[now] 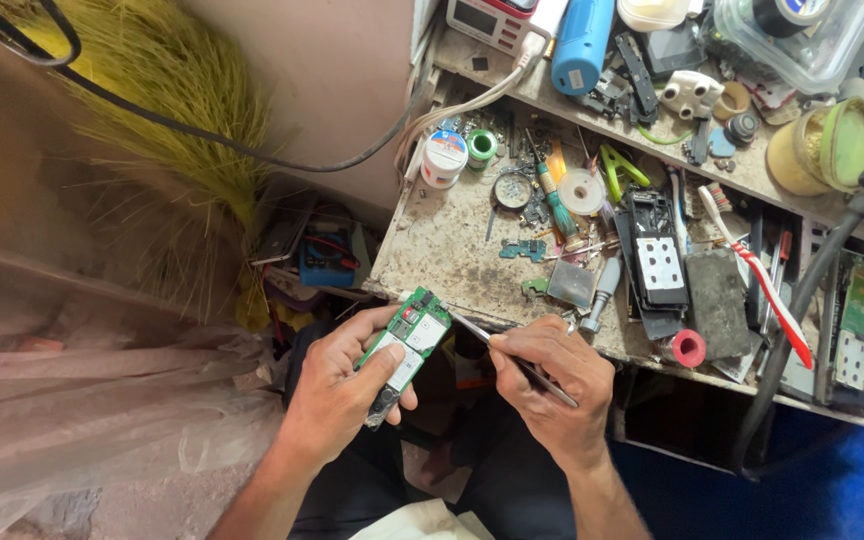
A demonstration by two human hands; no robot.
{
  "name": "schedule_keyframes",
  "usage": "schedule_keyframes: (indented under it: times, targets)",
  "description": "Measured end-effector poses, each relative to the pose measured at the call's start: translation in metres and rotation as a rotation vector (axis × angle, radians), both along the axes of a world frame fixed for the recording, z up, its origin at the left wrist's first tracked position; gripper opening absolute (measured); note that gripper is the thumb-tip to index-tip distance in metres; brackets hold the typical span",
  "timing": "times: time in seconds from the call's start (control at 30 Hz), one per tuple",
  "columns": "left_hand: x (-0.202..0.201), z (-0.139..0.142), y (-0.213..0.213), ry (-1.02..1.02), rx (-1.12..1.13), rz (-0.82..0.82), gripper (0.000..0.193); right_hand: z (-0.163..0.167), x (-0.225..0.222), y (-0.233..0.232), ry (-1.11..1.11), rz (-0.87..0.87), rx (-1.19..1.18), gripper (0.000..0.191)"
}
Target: The person uses a hot air gun and tweezers to work on a small circuit board, then applies flux and solders components with a soldering iron. They wipe the board with a cotton swab and continue adjusting parts with tweezers.
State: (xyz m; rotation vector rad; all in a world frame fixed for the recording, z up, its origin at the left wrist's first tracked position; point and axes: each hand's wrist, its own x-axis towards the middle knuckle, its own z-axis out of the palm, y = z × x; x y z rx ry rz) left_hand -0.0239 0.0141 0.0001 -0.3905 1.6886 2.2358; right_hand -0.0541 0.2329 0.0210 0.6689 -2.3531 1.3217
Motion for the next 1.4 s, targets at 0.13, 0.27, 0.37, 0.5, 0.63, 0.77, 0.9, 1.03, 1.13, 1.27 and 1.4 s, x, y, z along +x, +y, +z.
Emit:
schedule_keyframes:
  times: [0.13, 0.27, 0.37, 0.5, 0.63, 0.77, 0.9, 1.03, 1.13, 1.27, 1.4]
  targets:
    - [0.0, -0.002, -0.001, -0.012, -0.035, -0.025, 0.042, -0.007, 0.002, 0.002, -0.005, -0.001, -0.013, 0.019]
    - [0.0, -0.002, -0.001, 0.008, 0.016, 0.003, 0.042, -0.017, 0.004, 0.006, -0.022, -0.021, -0.149, 0.014]
    - [0.001, 0.0, -0.001, 0.045, -0.016, -0.027, 0.042, -0.019, 0.005, 0.009, -0.326, -0.023, -0.434, 0.025]
    - [0.009, 0.009, 0.0, 0.117, -0.068, -0.086, 0.042, -0.017, 0.002, 0.007, -0.399, 0.024, -0.341, 0.022]
    - [0.015, 0.019, -0.001, 0.216, -0.078, -0.112, 0.041, -0.018, -0.002, -0.002, -0.591, 0.112, -0.495, 0.022]
    - [0.022, 0.023, 0.0, 0.254, -0.137, -0.096, 0.041, -0.016, 0.003, -0.007, -0.656, 0.156, -0.582, 0.021]
    - [0.032, 0.022, 0.005, 0.287, -0.207, -0.05, 0.042, -0.004, 0.009, -0.013, -0.436, 0.031, -0.35, 0.021]
    - [0.039, 0.021, 0.003, 0.312, -0.2, 0.06, 0.044, 0.01, -0.014, -0.018, -0.111, -0.022, -0.185, 0.023]
    - [0.036, 0.022, -0.005, 0.277, -0.188, 0.11, 0.042, 0.015, -0.055, -0.021, 0.168, -0.092, 0.171, 0.018]
    - [0.027, 0.026, -0.007, 0.29, -0.122, 0.117, 0.04, 0.016, -0.101, -0.035, -0.1, -0.217, 0.838, 0.029]
    - [0.016, 0.038, 0.0, 0.561, -0.38, 0.068, 0.027, 0.018, -0.117, -0.036, -0.081, -0.22, 0.818, 0.023]
